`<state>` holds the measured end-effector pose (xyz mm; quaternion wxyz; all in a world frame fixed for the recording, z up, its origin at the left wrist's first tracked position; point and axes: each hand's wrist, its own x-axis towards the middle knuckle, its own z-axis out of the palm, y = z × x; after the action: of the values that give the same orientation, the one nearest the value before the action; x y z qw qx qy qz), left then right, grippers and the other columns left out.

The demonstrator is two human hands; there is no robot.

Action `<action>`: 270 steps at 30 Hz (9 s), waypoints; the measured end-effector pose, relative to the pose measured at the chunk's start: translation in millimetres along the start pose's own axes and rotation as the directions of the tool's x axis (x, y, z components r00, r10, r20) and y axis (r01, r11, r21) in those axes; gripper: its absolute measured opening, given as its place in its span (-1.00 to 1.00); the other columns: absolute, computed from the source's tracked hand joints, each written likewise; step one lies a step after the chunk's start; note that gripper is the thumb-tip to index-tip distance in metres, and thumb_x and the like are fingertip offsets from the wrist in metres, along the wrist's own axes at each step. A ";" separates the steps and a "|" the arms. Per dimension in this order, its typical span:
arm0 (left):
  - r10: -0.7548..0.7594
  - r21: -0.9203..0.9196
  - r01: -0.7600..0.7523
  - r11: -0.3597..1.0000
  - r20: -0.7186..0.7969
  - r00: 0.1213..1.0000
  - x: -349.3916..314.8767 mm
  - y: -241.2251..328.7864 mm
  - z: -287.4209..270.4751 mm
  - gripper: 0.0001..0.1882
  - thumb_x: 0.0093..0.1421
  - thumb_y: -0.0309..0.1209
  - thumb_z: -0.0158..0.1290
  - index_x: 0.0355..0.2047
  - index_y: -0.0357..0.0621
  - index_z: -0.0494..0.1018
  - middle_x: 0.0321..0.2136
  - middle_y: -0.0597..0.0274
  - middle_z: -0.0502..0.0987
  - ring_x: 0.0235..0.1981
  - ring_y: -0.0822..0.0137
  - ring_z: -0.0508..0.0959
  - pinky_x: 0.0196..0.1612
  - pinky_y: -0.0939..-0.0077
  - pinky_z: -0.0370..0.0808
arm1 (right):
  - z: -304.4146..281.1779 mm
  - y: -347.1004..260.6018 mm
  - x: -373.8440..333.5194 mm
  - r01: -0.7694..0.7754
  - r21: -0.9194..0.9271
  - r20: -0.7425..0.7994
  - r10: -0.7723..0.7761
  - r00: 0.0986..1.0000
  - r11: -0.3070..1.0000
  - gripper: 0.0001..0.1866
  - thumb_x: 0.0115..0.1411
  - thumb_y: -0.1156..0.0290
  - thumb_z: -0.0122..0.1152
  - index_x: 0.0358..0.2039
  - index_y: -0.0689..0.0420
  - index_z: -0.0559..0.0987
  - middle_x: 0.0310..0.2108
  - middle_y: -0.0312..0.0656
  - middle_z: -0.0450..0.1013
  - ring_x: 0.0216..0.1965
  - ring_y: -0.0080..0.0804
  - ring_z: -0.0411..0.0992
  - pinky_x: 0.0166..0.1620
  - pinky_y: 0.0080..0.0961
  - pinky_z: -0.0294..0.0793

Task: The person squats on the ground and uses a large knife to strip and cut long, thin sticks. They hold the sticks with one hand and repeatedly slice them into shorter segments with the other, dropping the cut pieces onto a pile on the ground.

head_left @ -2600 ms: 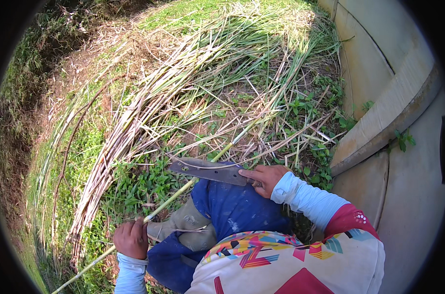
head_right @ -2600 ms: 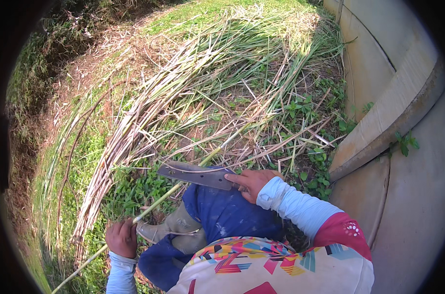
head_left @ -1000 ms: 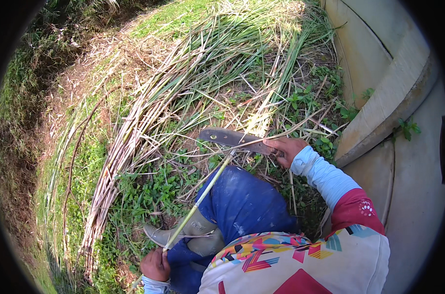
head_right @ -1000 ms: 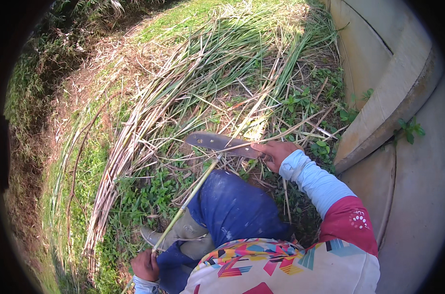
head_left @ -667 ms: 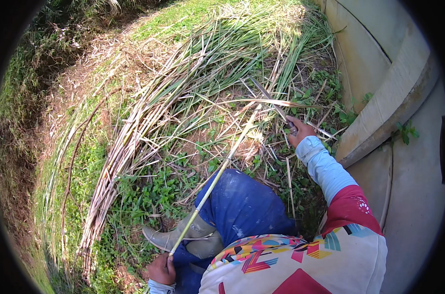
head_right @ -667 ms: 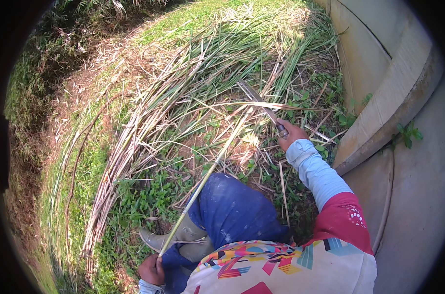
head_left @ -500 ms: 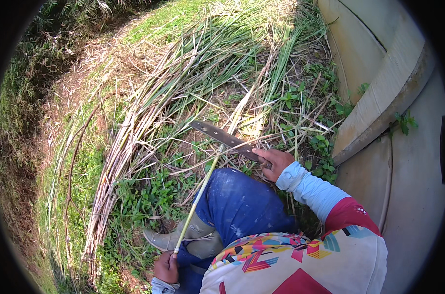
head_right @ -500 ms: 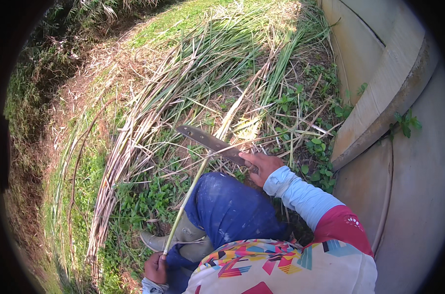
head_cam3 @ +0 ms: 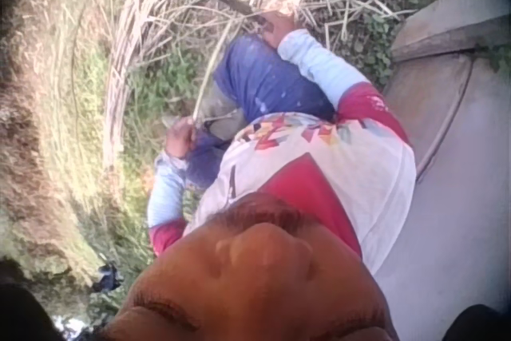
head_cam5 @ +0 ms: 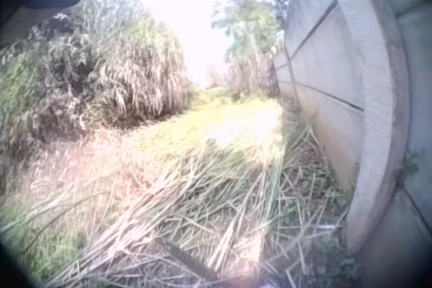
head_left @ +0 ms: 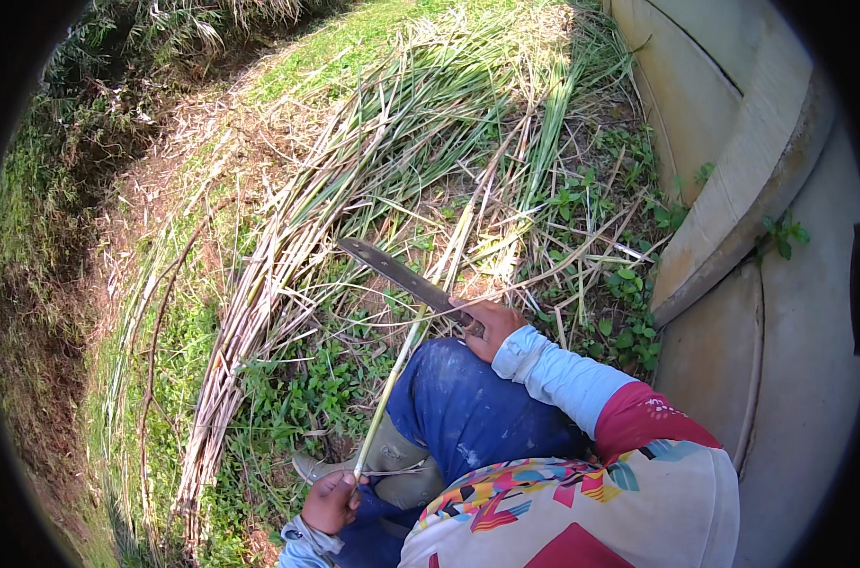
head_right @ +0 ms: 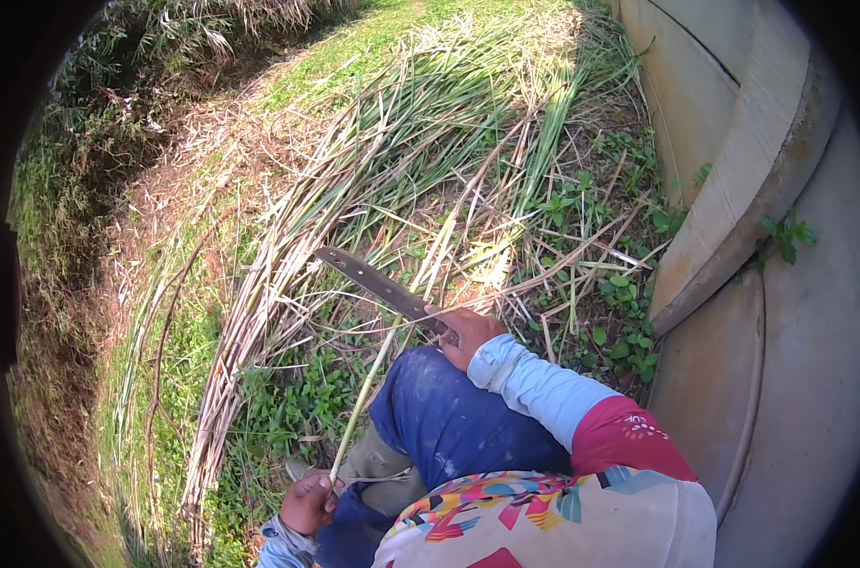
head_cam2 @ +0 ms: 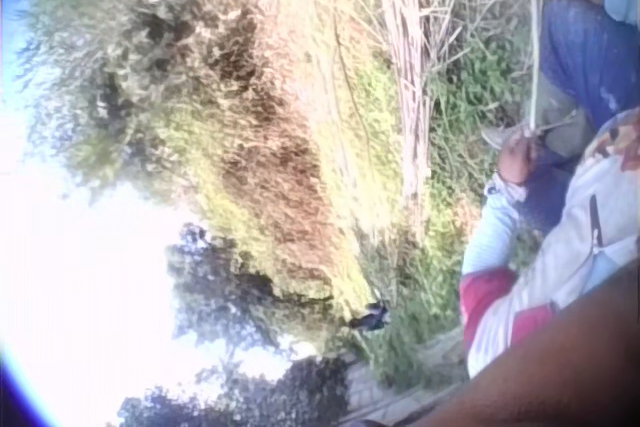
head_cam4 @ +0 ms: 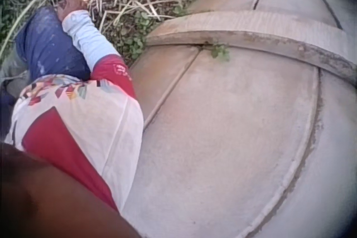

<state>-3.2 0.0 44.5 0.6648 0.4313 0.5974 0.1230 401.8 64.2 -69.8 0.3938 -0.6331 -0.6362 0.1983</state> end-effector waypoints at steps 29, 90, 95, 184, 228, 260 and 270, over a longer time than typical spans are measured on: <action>0.473 0.552 -0.374 0.746 -0.043 0.880 167.3 29.6 100.2 -0.69 0.35 -0.31 0.09 -0.05 -0.31 0.52 -0.45 0.14 0.59 -0.41 0.36 0.56 -0.28 0.39 0.48 | -39.6 35.3 -3.8 -0.203 -0.262 0.092 0.233 0.968 0.944 -0.34 0.10 0.35 0.29 0.26 -0.13 0.43 -0.04 -0.04 0.50 -0.02 0.04 0.51 0.13 -0.08 0.49; 0.524 0.945 -0.152 0.288 -0.023 0.851 -22.9 58.0 -18.3 -0.75 0.34 -0.26 0.06 -0.39 -0.16 0.51 -0.63 -0.08 0.50 -0.55 -0.18 0.54 -0.46 0.00 0.41 | -49.1 38.1 -48.4 -0.154 -0.029 -0.194 0.146 0.970 0.988 -0.34 0.07 0.43 0.33 0.25 -0.08 0.46 -0.18 -0.04 0.57 -0.25 -0.11 0.59 -0.11 -0.30 0.60; 0.624 0.979 -0.142 0.145 0.021 0.781 -1.8 116.5 -9.9 -0.76 0.35 -0.27 0.05 -0.38 -0.16 0.52 -0.62 -0.11 0.50 -0.54 -0.22 0.52 -0.45 -0.02 0.40 | -14.3 -17.5 -36.3 0.117 0.033 -0.026 -0.117 0.993 0.993 -0.32 0.12 0.41 0.28 0.30 -0.18 0.41 -0.17 -0.12 0.55 -0.25 -0.18 0.60 -0.17 -0.29 0.62; 0.472 0.616 -0.384 0.687 0.022 0.881 60.4 -12.8 62.3 -0.78 0.37 -0.36 0.03 -0.18 -0.27 0.56 -0.65 0.06 0.47 -0.64 0.23 0.44 -0.48 0.31 0.39 | -99.4 75.6 -27.6 -0.398 -0.318 -0.100 0.387 0.917 0.861 -0.31 0.06 0.42 0.27 0.28 -0.08 0.42 -0.02 0.05 0.54 -0.03 0.06 0.53 0.12 -0.17 0.50; 0.575 0.851 -0.218 0.477 -0.115 0.810 -76.0 -24.5 -2.7 -0.77 0.37 -0.36 -0.01 -0.16 -0.21 0.58 -0.37 -0.10 0.62 -0.35 -0.05 0.64 -0.27 0.21 0.54 | -84.4 11.8 -63.1 0.209 -0.329 0.363 -0.081 0.928 0.921 -0.26 -0.04 0.42 0.32 0.24 -0.04 0.42 -0.21 -0.06 0.54 -0.12 -0.03 0.54 -0.04 -0.11 0.54; 0.121 -0.591 -0.801 -0.100 -0.806 0.579 -12.8 -107.2 10.2 -0.38 0.42 0.11 -0.14 -0.07 -0.33 0.42 -0.27 0.05 0.56 -0.19 0.16 0.56 0.12 0.19 0.41 | -73.7 39.0 -34.0 -0.389 -0.466 0.142 0.501 0.854 0.795 -0.46 0.02 0.38 0.29 0.08 0.09 0.52 -0.22 0.08 0.57 -0.12 0.13 0.54 0.02 -0.11 0.53; 0.781 -0.570 -0.787 -0.235 -0.593 0.196 -18.1 8.4 -38.5 -0.40 0.46 0.19 -0.29 -0.48 -0.05 0.23 -0.71 0.39 0.08 -0.68 0.46 0.04 -0.51 0.47 0.11 | -66.7 -62.7 -53.1 -0.047 -0.214 0.235 0.098 0.967 0.976 -0.44 0.01 0.38 0.27 0.10 0.09 0.53 -0.22 0.02 0.58 -0.17 0.07 0.56 -0.09 -0.13 0.59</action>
<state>-39.5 9.1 66.4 0.5313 0.3364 0.0410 0.7764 405.3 -10.8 4.8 0.2373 -0.6643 -0.6733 0.2218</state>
